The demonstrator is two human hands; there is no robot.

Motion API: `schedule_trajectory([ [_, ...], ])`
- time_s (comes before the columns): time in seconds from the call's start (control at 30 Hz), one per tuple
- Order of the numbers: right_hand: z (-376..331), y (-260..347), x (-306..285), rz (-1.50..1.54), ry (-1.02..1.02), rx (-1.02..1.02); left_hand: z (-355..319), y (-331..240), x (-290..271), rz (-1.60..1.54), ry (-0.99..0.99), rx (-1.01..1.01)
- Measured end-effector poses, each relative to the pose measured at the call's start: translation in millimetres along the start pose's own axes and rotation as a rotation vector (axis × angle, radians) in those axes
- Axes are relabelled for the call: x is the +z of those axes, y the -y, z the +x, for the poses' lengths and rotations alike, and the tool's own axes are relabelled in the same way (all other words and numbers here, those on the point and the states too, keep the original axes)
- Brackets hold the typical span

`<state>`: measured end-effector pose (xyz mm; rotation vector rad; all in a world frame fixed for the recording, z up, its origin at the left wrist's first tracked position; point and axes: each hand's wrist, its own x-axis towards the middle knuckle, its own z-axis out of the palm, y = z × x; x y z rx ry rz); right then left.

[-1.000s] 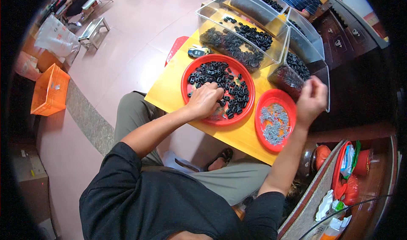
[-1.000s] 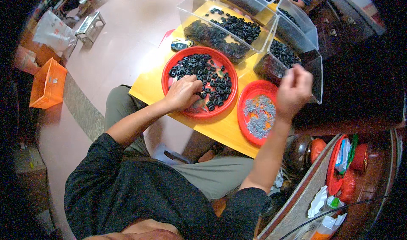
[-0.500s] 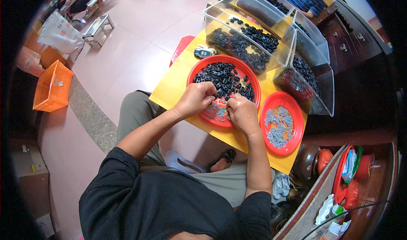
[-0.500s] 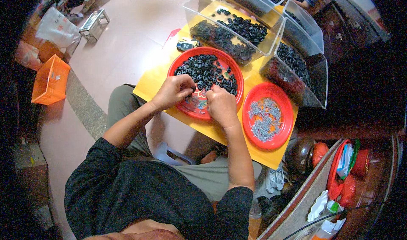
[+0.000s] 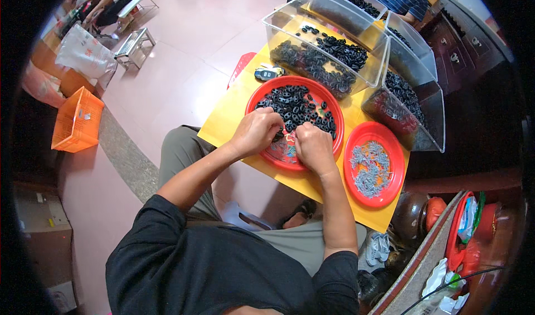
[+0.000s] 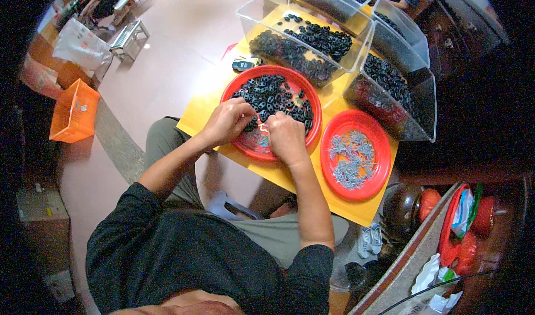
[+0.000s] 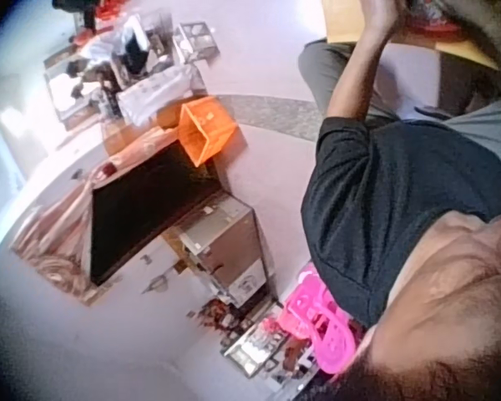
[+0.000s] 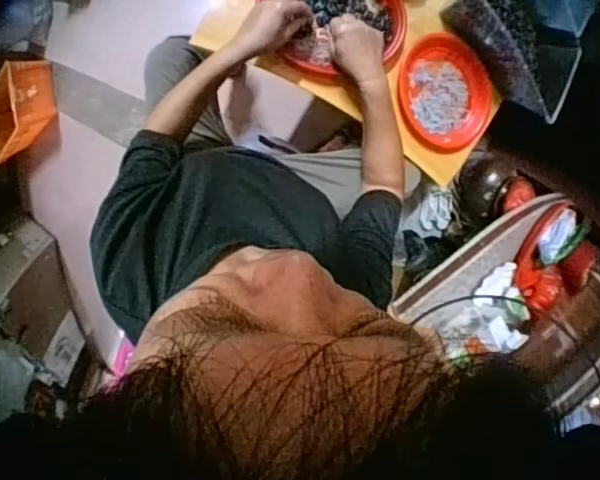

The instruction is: The person sorts small black plastic components by hand, removing small metal pins from them into a red tray.

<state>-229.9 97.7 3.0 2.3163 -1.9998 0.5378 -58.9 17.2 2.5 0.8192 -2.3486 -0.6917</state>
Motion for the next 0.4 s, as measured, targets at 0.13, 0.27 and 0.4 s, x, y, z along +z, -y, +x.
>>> schedule_trajectory([
  [0.13,-0.2,-2.1,-7.3,0.053,-0.055,0.010,12.2,-2.3,5.9,0.068,-0.068,0.071],
  [0.27,-1.7,-5.2,-11.2,0.091,-0.045,0.058,22.7,-3.5,15.0,0.254,0.012,0.148],
  [0.4,-1.3,-4.8,-14.1,0.203,-0.028,0.144,27.1,3.8,24.2,0.307,0.099,0.123],
])
